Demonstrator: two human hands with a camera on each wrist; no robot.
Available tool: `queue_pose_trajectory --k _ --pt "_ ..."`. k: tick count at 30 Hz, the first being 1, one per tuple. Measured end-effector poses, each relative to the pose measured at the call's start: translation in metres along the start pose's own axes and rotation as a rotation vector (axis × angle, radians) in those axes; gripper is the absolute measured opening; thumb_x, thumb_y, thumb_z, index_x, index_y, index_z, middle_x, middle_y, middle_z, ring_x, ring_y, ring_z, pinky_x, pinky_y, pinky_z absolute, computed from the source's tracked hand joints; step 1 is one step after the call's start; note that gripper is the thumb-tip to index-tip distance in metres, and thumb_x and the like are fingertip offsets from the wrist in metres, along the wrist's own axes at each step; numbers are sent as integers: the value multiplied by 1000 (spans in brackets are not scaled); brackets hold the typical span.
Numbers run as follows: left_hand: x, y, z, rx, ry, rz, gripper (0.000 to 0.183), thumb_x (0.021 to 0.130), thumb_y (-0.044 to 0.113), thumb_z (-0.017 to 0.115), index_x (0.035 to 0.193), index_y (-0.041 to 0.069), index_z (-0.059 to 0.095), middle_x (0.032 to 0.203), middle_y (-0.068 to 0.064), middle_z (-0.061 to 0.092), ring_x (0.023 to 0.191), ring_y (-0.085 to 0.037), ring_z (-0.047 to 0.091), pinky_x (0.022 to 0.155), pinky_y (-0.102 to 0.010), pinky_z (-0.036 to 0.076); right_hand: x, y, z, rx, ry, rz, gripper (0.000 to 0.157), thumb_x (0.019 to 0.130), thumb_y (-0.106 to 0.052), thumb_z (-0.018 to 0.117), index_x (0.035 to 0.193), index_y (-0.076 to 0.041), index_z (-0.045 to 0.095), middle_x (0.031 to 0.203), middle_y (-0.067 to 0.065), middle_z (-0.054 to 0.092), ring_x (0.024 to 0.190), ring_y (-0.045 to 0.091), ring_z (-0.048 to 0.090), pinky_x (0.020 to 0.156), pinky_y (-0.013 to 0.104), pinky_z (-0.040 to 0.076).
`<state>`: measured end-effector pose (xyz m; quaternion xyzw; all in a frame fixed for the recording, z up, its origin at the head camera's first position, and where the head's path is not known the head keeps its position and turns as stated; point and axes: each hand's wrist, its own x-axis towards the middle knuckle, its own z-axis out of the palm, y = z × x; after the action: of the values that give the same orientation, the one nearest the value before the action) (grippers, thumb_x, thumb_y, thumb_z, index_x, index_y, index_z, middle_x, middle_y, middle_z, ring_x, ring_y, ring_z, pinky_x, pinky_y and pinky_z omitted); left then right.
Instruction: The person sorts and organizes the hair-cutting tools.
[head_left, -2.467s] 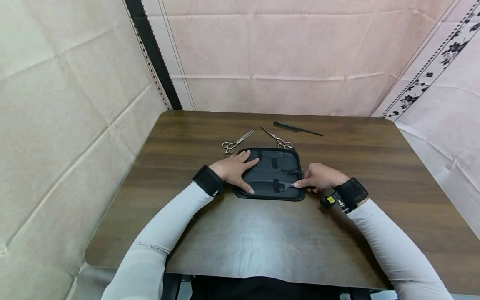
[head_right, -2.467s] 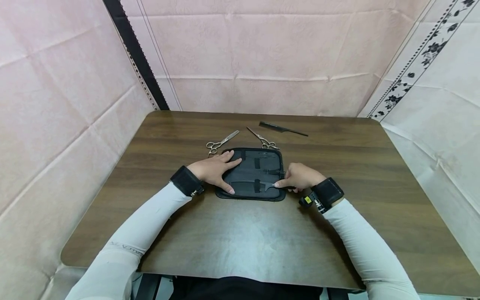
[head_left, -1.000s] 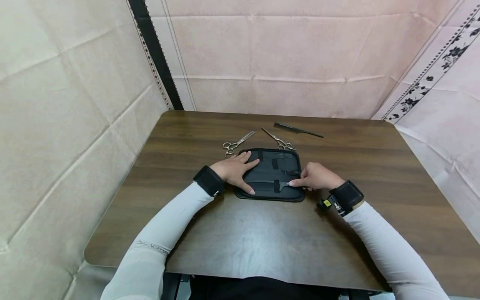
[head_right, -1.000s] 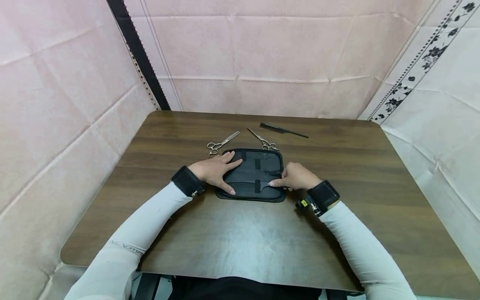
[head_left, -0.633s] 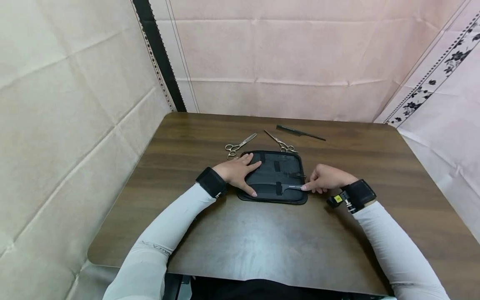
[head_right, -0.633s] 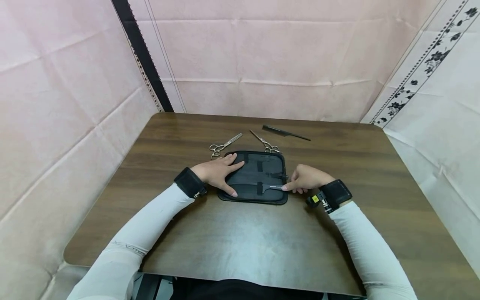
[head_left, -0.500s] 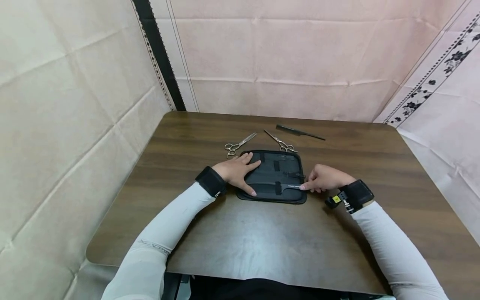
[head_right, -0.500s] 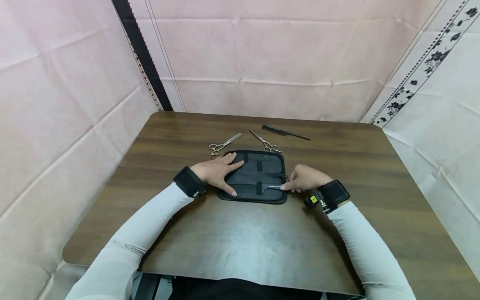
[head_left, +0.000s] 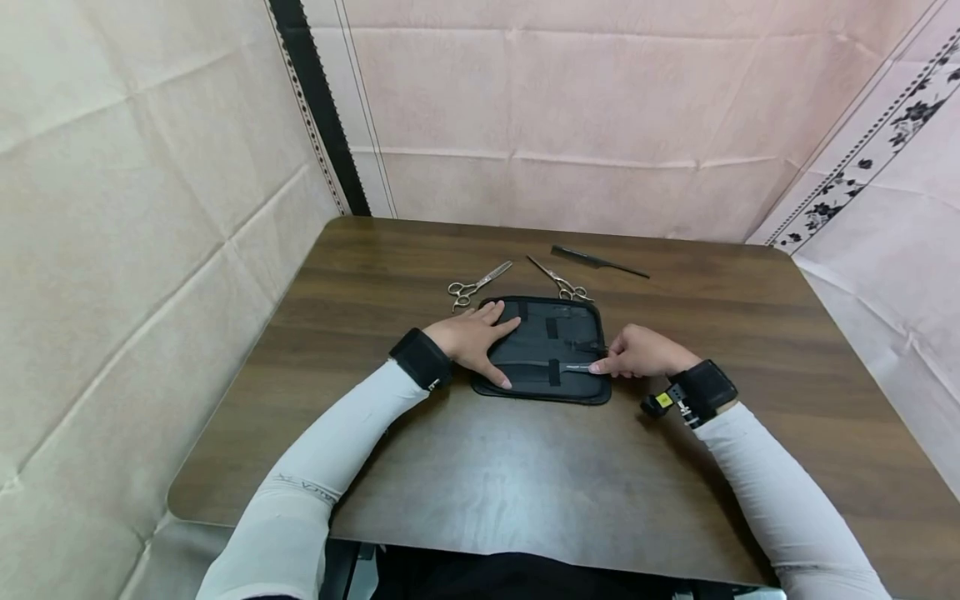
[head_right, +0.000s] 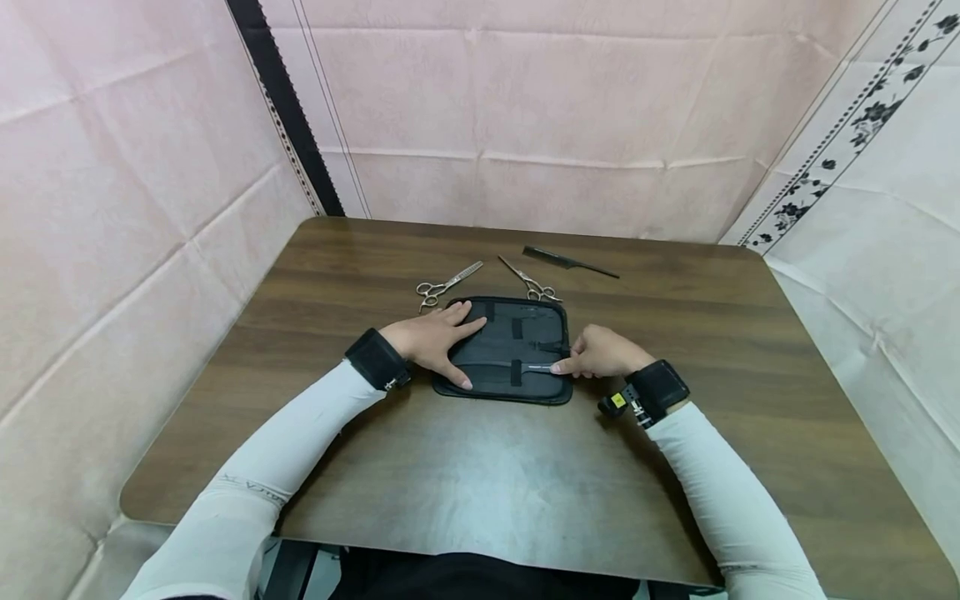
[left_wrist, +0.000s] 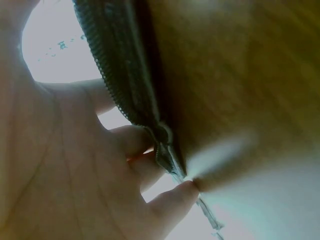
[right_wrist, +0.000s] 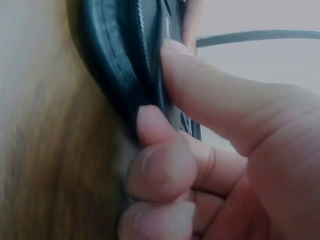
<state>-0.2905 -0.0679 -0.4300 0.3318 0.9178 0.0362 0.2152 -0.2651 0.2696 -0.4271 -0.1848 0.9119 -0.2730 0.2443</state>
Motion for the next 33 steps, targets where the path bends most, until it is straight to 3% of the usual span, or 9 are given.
queue_pose_trajectory --k 14,19,22,27,33 --pt "1 -3 -2 -17 -7 19 119 81 79 69 169 26 9 175 -16 -7 163 -31 -8 131 -53 6 6 -7 4 -8 40 60 53 93 -44 77 57 -8 61 53 -5 48 51 13 41 54 26 30" --pt "0 -12 -5 -111 -25 45 88 99 69 51 168 28 14 176 -12 -7 163 -28 -8 132 -51 5 7 -5 5 9 47 77 53 93 -45 77 59 -7 63 54 -4 48 52 14 44 55 27 32" --pt "1 -16 -6 -104 -33 64 71 108 55 43 168 29 16 176 -10 -6 163 -27 -6 132 -50 7 6 -5 6 12 49 83 53 93 -48 76 61 -7 65 54 -4 49 53 15 45 56 27 33" --pt "2 -15 -5 -51 -37 67 73 108 49 49 168 28 14 176 -12 -6 163 -26 -5 132 -50 7 6 -5 6 23 54 93 53 92 -50 76 62 -7 67 55 -3 50 54 15 46 56 27 33" --pt "4 -17 -5 -66 -36 64 78 105 51 54 168 28 15 176 -12 -6 163 -26 -6 132 -49 8 7 -4 6 32 67 85 54 94 -47 74 61 -6 65 54 -4 49 53 15 45 54 27 33"
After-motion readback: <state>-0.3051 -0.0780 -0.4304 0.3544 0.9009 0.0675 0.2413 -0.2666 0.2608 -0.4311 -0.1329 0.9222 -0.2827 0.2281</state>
